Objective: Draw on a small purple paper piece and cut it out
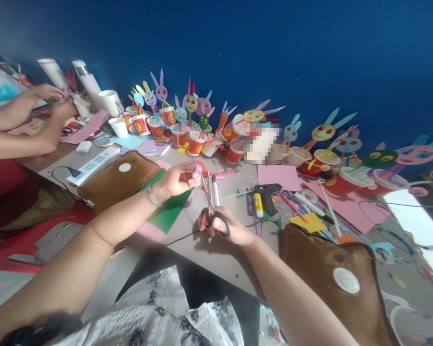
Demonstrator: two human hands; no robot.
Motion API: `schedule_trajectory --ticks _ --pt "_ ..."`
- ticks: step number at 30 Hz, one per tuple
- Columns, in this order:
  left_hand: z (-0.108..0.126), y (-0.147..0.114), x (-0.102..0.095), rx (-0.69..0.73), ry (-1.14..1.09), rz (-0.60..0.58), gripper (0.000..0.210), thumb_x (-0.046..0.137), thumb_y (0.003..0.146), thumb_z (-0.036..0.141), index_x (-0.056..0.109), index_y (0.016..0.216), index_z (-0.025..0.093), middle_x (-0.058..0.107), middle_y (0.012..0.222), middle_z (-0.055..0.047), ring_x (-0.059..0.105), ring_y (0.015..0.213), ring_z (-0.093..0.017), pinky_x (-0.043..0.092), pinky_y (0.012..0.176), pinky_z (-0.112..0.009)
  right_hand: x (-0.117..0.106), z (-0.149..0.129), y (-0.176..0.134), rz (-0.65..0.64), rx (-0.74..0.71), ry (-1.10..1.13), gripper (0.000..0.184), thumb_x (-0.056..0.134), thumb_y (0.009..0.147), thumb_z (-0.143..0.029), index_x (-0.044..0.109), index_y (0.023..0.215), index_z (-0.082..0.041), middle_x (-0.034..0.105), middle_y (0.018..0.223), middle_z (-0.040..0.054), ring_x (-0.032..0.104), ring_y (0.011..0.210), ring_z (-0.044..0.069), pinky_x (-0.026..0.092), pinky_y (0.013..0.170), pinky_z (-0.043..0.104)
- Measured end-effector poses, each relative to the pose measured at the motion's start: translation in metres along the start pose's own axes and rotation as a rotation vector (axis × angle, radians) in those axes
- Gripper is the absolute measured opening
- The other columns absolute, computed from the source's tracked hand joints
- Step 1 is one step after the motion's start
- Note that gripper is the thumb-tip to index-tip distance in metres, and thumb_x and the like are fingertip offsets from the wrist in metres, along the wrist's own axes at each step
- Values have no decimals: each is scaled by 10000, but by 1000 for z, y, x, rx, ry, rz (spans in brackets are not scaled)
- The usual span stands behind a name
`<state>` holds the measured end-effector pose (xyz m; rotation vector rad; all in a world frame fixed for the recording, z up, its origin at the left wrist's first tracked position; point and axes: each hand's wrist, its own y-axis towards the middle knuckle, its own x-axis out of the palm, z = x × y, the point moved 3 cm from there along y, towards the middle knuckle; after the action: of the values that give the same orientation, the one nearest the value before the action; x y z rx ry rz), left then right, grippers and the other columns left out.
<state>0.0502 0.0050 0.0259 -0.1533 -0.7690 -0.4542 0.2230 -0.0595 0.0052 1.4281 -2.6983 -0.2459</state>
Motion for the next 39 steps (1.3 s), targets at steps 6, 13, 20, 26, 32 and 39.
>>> schedule_trajectory --ticks 6,13,20,26,32,39 --pt "0 -1 2 -1 -3 23 244 733 757 209 580 589 120 504 542 12 449 479 -63 353 510 -211 -1 0 1 0 -13 0 586 550 866 -723 644 778 -151 529 629 22 566 670 175 417 576 278" --pt "0 -1 1 -17 -1 41 269 728 777 213 562 586 124 506 546 12 449 481 -62 353 517 -217 0 2 -1 -9 11 7 591 544 867 -729 646 806 -151 518 644 14 555 677 171 417 588 279" --pt "-1 -1 0 2 -7 17 238 741 746 202 568 599 129 534 569 10 455 479 -63 367 523 -224 0 2 -1 -3 19 5 592 551 867 -725 652 826 -142 500 623 5 556 680 174 421 597 283" --pt "-1 0 -2 -4 -22 11 230 746 743 198 566 615 132 552 589 8 460 483 -63 373 522 -224 2 -1 1 -20 10 14 589 580 846 -723 664 805 -141 495 592 2 535 624 162 414 570 279" --pt "-2 0 -3 -11 -33 67 239 747 742 180 552 612 136 539 578 11 460 484 -63 366 516 -222 3 -3 2 -38 13 11 599 567 850 -730 660 792 -141 498 595 2 529 621 157 422 581 284" --pt "-3 1 -3 -9 -34 29 223 763 729 197 574 630 132 553 580 6 466 485 -67 376 517 -223 3 -4 2 -39 12 10 586 574 851 -721 655 788 -145 493 599 1 540 637 162 437 598 289"
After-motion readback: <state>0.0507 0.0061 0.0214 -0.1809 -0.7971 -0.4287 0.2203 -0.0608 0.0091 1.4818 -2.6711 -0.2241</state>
